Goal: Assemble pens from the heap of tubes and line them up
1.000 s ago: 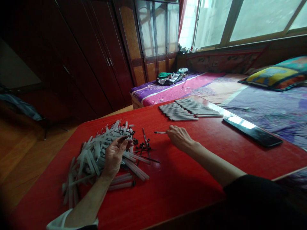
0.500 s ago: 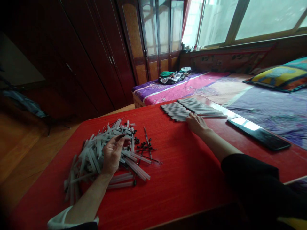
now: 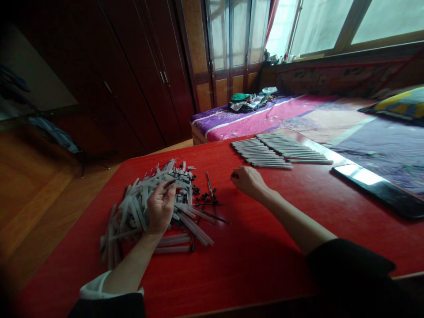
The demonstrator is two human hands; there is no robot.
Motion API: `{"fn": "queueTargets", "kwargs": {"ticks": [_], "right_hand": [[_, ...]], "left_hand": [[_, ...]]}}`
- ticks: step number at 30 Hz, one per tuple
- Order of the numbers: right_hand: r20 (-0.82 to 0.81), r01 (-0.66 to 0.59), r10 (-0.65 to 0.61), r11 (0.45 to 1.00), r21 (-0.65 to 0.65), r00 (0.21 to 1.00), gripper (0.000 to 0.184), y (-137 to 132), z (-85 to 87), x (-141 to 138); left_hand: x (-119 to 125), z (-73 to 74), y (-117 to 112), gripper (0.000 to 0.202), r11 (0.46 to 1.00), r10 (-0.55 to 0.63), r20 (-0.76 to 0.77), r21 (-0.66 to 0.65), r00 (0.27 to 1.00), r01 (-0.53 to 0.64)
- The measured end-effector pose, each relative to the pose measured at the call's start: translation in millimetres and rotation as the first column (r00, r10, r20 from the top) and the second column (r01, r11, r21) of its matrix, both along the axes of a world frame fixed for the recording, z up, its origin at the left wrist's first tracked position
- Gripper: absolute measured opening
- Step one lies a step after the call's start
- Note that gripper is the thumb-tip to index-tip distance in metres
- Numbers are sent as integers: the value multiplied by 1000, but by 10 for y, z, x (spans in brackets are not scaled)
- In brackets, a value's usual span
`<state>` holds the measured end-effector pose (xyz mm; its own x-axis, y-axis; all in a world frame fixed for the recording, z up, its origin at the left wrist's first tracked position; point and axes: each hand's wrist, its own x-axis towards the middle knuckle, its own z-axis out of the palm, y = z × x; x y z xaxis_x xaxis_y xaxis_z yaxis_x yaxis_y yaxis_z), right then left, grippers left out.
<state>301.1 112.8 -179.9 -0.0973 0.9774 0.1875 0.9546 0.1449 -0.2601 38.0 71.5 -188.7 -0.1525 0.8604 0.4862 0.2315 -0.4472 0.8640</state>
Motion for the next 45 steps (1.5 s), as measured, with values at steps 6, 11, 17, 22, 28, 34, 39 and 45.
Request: {"fn": "queueTargets", "kwargs": {"ticks": [6,11,17,22,28,34,39,45], "right_hand": [[-184,-165,146,982,-92,972,20,-107,159,-698],[-47,-25,20,994,-110,999,22,-84,124,-788],[15,-14,17,984,-176,1000,23,-93,82,-729],[17,-51,55,983,-176,998,26,-99,53,-789],[50,-139,148,978,-152,988,24,-135,-12,-832],[-97,-117,103,982,-151,990,22,-120,-19,-806],[-135,-8,-13,988,-156,991,27,-53,-55,-714],[68,23,-17,995,-94,998,27,-108,-68,-683]], "left_hand": [[-5,71,-42,12,937,-274,-659,-21,701,347],[3,116,-92,10,907,-299,-865,-126,404,402],[14,103,-85,14,906,-283,-904,-142,321,399],[1,65,-60,11,903,-267,-913,-125,309,411],[9,67,-43,10,901,-304,-793,-59,528,430],[6,146,-63,10,941,-334,-405,-91,851,326],[-6,83,-31,13,964,-260,-215,-114,941,240],[19,-17,-22,13,991,-134,-379,-61,916,120]]}}
